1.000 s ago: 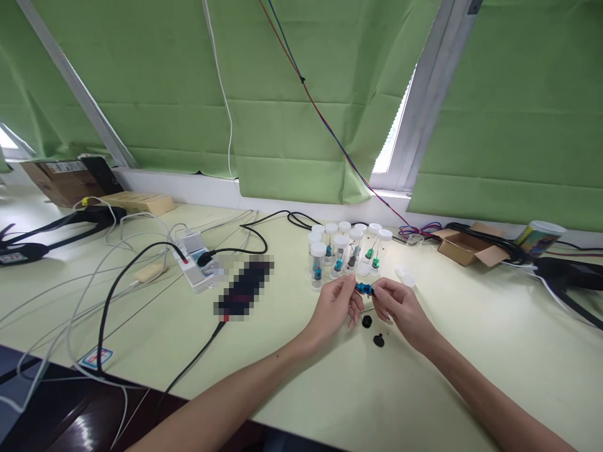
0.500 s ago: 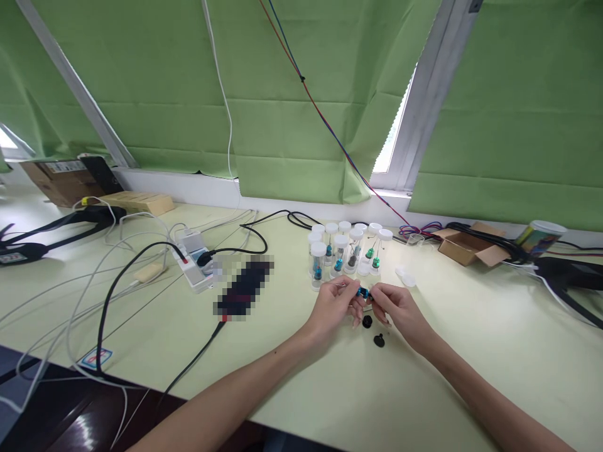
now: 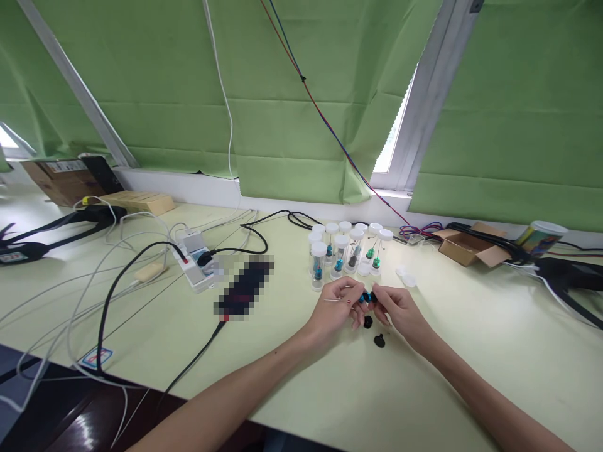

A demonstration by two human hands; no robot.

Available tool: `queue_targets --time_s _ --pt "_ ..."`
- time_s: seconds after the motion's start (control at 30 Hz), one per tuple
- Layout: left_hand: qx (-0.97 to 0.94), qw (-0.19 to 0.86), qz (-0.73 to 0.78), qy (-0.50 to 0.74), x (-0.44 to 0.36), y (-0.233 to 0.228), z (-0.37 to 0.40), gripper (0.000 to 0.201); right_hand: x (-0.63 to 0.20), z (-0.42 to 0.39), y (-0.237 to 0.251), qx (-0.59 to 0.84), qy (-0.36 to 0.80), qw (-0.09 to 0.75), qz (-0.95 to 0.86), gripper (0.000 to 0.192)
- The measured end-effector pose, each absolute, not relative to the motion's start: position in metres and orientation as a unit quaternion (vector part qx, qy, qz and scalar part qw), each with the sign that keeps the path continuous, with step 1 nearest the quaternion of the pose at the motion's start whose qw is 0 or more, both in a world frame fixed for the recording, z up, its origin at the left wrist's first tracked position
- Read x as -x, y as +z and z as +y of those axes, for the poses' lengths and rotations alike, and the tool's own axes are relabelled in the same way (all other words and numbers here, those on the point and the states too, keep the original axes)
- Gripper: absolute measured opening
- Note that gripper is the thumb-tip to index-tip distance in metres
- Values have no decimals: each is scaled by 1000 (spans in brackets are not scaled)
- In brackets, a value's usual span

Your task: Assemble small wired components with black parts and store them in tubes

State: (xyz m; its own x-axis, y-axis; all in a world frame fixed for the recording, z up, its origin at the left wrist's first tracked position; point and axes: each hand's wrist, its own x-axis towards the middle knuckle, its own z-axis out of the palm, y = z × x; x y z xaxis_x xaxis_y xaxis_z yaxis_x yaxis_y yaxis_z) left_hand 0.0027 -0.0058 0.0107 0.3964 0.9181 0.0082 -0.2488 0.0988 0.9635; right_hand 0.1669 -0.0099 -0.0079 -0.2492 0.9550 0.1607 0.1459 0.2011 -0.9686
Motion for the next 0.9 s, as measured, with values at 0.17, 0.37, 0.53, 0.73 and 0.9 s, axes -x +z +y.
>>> queue_targets --time_s 0.17,0.37,0.53,0.73,0.9 --pt "-523 640 363 430 -3 11 -5 36 -166 -9 -8 441 458 438 -635 51" --pt "-555 617 372 415 0 6 -3 42 -166 -10 -7 439 460 442 -632 49" --pt "-559 638 359 390 1 10 -4 42 -167 -12 -5 440 456 443 -634 50" --pt "-552 637 358 401 2 14 -5 44 -165 -12 -4 448 445 440 -639 51" --pt "-539 648 360 401 2 13 -4 45 -165 -11 -4 454 438 438 -641 53"
